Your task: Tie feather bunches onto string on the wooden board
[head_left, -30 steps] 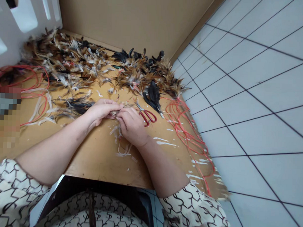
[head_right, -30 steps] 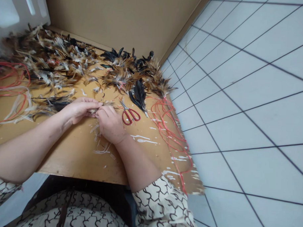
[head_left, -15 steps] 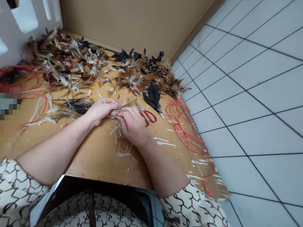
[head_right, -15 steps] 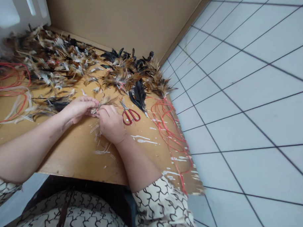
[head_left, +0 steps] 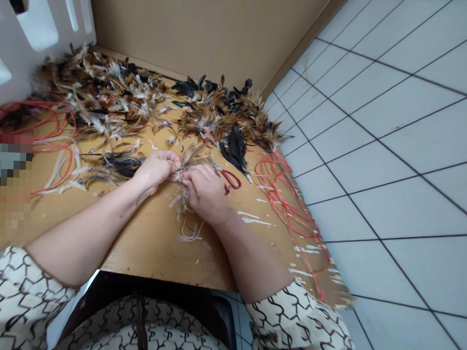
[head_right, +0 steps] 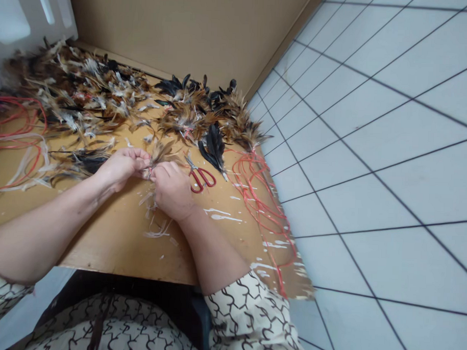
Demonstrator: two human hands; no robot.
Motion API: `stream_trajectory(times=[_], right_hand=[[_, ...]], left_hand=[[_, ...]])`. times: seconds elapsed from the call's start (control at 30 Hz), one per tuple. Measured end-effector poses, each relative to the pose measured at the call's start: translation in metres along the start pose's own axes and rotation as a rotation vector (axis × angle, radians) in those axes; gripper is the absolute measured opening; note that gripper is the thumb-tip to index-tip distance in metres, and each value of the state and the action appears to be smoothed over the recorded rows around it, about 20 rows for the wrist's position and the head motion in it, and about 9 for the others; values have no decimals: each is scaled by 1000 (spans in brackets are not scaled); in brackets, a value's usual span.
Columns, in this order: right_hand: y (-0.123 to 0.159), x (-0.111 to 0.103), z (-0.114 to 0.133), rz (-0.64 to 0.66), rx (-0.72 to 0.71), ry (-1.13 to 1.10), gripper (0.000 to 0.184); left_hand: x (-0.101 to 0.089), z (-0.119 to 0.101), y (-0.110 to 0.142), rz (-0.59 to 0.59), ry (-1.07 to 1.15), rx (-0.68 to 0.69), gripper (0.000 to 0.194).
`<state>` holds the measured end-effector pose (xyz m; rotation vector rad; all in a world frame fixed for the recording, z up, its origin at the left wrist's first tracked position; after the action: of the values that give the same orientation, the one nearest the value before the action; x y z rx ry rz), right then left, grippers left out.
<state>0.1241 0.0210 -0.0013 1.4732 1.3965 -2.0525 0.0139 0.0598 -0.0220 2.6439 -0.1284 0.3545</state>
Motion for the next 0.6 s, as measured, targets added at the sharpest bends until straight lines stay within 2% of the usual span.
stream_trajectory(times=[0.37, 0.5, 0.6], right_hand=[[-2, -2, 1, -57, 0, -78, 21], [-1, 1, -4, -83, 106, -185, 18], [1, 4, -10, -114, 259, -333, 13]], left_hand=[[1, -1, 4, -31, 40, -25, 20], [0, -3, 2, -16, 39, -10, 20], [-1, -5, 2, 11, 27, 8, 19]])
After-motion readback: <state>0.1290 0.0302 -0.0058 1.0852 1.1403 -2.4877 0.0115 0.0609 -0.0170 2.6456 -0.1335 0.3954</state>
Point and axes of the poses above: each hand's wrist, its own y-axis away from the middle knuckle, its own x-axis out of the palm, z = x × y, the point moved 5 cm from there along -y, towards the middle knuckle, and after that the axes turned 9 degrees about -x, right-handed, at the moved point
